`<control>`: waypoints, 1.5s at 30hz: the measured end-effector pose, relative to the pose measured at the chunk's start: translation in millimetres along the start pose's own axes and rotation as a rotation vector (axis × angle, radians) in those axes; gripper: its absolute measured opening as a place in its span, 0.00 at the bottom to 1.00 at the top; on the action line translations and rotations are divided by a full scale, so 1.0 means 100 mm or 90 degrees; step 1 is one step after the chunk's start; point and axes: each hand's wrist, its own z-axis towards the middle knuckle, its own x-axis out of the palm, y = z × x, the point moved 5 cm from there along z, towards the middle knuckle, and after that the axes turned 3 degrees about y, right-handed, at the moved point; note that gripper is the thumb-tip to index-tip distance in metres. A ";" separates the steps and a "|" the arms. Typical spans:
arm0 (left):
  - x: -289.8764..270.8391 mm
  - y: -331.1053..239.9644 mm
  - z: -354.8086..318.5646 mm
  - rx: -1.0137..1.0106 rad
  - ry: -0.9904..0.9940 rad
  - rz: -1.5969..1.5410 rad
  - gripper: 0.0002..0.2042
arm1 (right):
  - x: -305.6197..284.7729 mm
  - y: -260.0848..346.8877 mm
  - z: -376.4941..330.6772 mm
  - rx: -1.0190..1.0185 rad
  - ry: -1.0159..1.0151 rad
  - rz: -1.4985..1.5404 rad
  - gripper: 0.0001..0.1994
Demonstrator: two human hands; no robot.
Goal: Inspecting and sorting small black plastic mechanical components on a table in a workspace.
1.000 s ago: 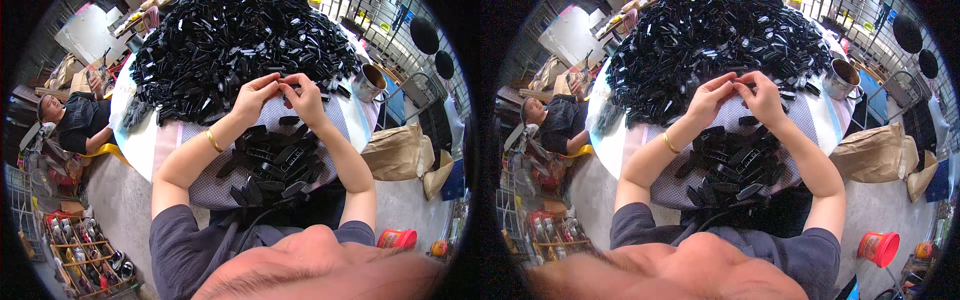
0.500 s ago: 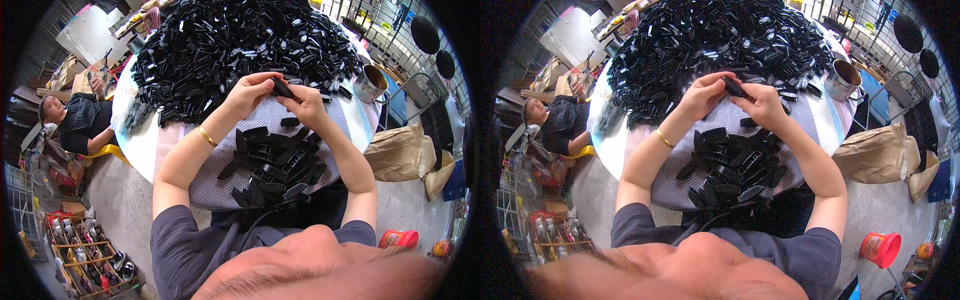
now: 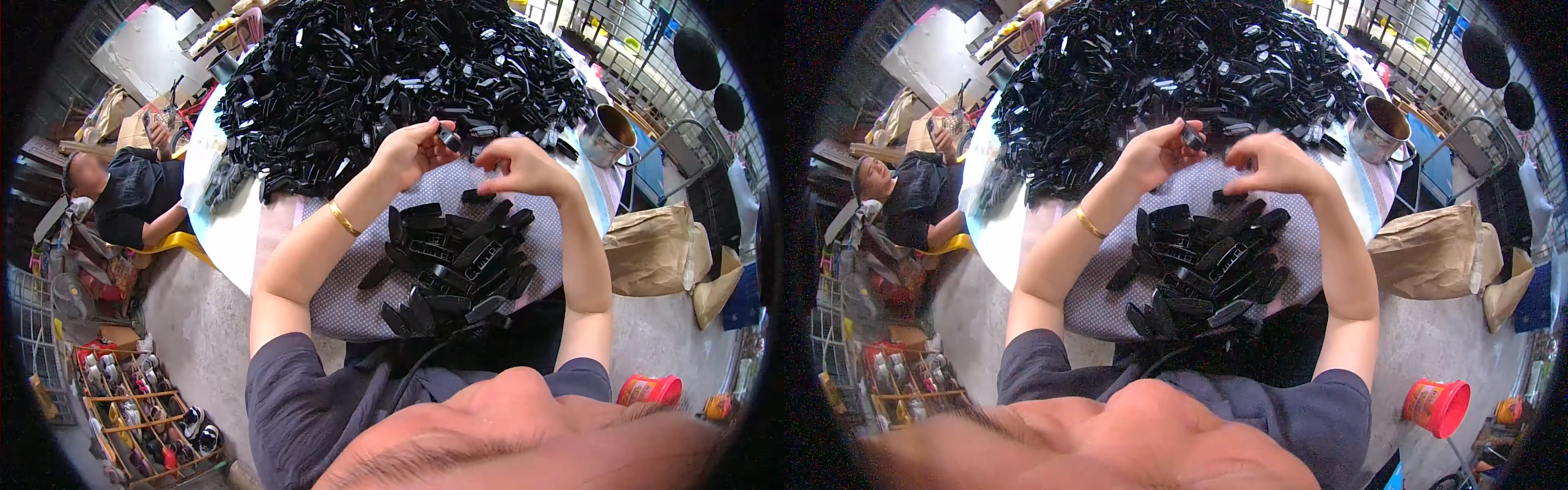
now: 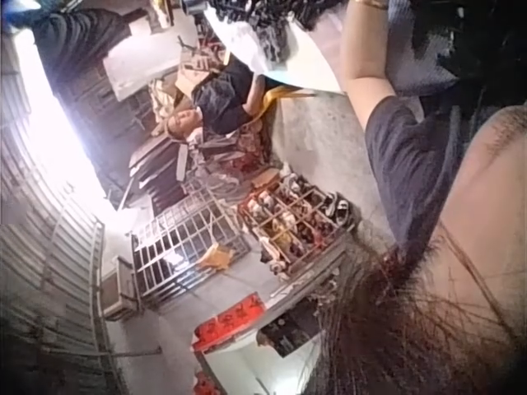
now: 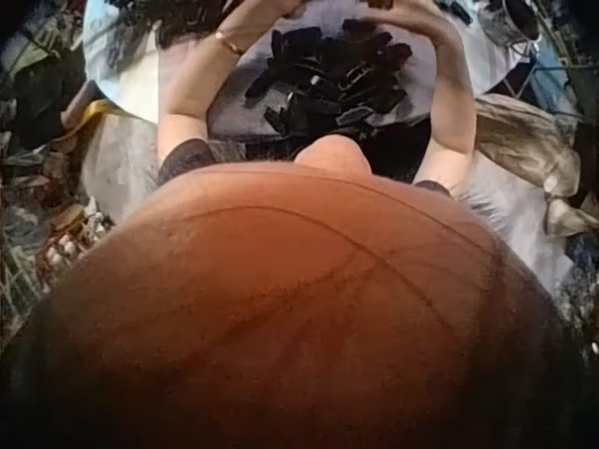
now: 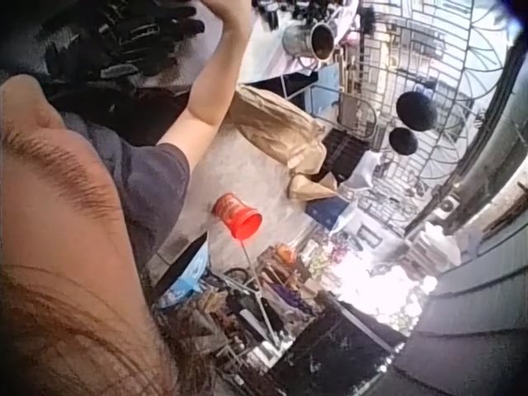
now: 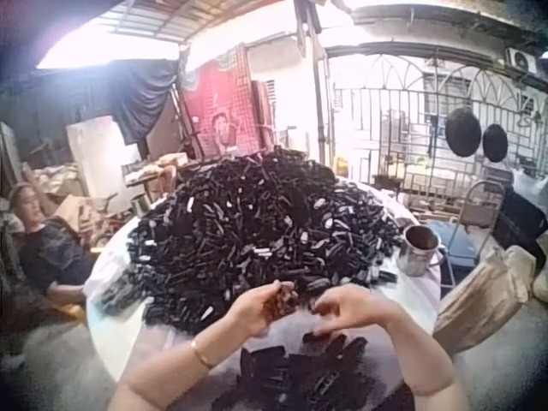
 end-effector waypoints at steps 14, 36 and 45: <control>0.22 0.20 -0.17 -0.098 -0.011 0.423 0.17 | 0.13 -0.29 0.07 0.169 -0.044 0.291 0.12; 0.09 -0.07 -0.08 0.251 -0.032 0.370 0.19 | -0.12 -0.33 0.37 0.035 -0.406 -0.258 0.08; 0.10 0.09 -0.05 0.183 0.010 0.319 0.16 | 0.04 -0.48 0.28 0.219 -0.322 0.599 0.18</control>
